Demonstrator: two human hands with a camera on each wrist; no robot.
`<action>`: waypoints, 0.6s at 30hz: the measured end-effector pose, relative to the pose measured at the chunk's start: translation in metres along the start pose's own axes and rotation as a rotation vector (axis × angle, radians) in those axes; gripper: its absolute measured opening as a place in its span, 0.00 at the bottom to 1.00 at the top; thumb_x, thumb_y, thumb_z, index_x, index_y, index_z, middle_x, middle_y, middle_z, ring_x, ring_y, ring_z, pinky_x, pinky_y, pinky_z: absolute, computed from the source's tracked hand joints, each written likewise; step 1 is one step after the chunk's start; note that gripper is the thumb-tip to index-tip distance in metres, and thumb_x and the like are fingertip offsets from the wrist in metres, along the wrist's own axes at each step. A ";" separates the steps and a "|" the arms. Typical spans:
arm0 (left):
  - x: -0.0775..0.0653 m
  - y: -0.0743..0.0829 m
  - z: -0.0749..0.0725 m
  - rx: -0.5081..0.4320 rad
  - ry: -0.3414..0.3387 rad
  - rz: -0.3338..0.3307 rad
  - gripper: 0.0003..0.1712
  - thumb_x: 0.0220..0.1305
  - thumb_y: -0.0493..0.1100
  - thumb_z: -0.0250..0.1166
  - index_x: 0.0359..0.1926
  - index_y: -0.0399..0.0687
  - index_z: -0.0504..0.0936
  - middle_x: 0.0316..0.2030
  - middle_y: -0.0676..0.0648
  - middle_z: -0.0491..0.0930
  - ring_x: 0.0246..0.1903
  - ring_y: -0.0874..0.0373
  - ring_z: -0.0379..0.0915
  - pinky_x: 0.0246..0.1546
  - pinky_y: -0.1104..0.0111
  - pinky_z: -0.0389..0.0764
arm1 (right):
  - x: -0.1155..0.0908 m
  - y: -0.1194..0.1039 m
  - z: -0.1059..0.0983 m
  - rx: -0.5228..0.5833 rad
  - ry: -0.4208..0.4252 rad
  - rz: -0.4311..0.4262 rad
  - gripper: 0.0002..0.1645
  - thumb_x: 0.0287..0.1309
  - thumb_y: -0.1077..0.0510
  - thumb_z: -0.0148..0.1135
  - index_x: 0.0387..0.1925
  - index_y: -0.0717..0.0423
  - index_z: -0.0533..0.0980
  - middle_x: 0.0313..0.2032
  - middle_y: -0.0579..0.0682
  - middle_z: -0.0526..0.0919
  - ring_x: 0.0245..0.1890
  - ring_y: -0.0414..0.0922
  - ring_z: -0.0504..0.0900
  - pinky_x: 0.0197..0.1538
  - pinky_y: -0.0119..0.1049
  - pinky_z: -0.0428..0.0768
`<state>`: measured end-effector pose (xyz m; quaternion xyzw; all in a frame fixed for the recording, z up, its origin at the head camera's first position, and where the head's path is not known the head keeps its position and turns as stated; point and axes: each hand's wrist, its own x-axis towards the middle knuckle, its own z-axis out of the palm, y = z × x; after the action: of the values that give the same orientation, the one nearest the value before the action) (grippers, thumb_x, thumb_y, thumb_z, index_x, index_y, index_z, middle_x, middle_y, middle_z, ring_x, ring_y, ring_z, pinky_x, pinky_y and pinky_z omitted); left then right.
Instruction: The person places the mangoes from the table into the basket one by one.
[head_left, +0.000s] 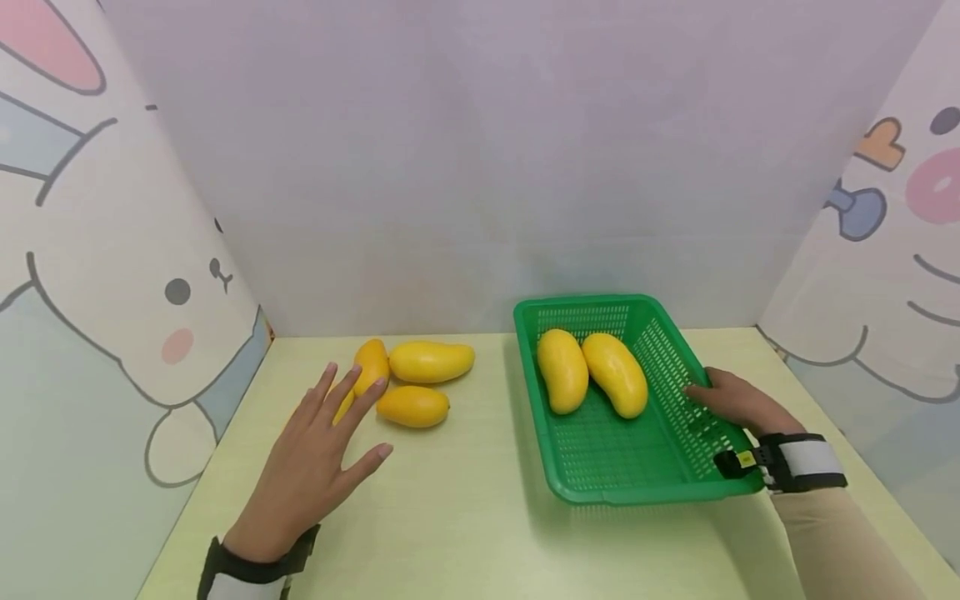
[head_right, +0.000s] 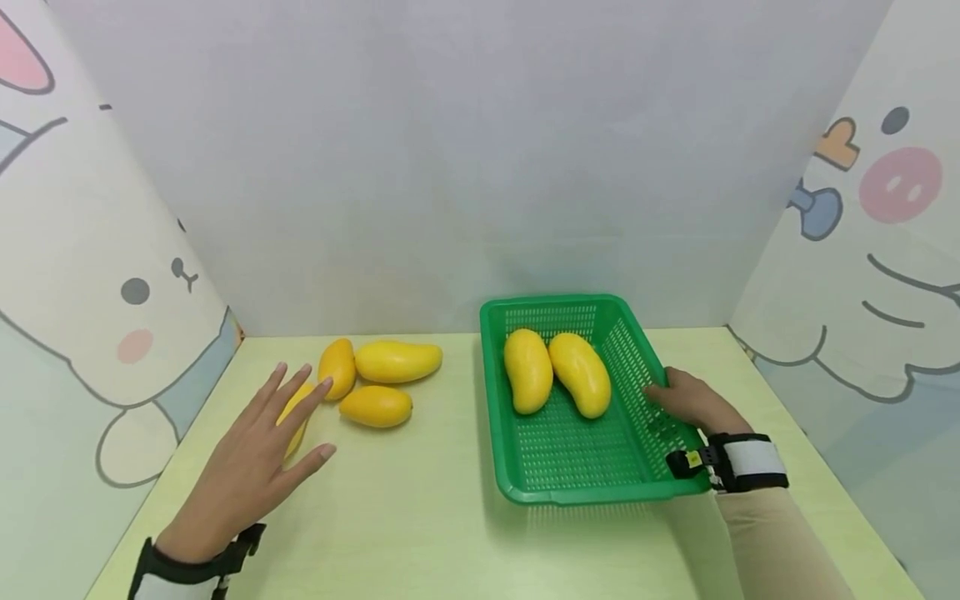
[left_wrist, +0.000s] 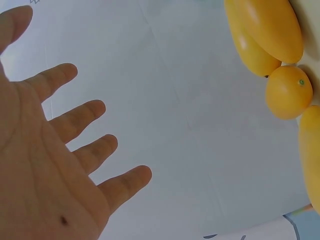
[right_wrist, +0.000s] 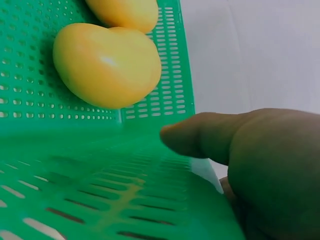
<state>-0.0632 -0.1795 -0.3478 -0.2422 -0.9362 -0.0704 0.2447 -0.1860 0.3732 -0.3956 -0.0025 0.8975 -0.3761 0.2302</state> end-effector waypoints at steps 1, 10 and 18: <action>0.000 0.000 0.000 -0.001 -0.002 -0.001 0.41 0.61 0.67 0.52 0.71 0.63 0.53 0.70 0.46 0.52 0.69 0.44 0.39 0.63 0.49 0.52 | -0.001 0.000 0.001 0.008 0.002 -0.002 0.42 0.69 0.45 0.42 0.62 0.78 0.44 0.39 0.61 0.72 0.30 0.48 0.78 0.34 0.43 0.79; 0.000 0.001 0.000 -0.007 -0.011 -0.007 0.41 0.61 0.67 0.52 0.71 0.63 0.53 0.70 0.45 0.52 0.68 0.43 0.40 0.62 0.48 0.54 | -0.002 -0.004 0.000 -0.012 0.033 -0.058 0.53 0.66 0.33 0.37 0.67 0.74 0.35 0.52 0.74 0.63 0.39 0.56 0.76 0.41 0.48 0.77; 0.001 0.001 0.000 -0.007 -0.011 -0.011 0.41 0.61 0.68 0.52 0.71 0.64 0.53 0.70 0.46 0.52 0.68 0.44 0.40 0.61 0.47 0.55 | -0.007 -0.014 -0.004 -0.070 0.132 -0.164 0.51 0.66 0.31 0.33 0.70 0.60 0.28 0.66 0.76 0.35 0.62 0.75 0.41 0.54 0.72 0.55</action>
<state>-0.0639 -0.1783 -0.3470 -0.2383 -0.9386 -0.0736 0.2382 -0.1842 0.3671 -0.3808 -0.0593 0.9201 -0.3615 0.1386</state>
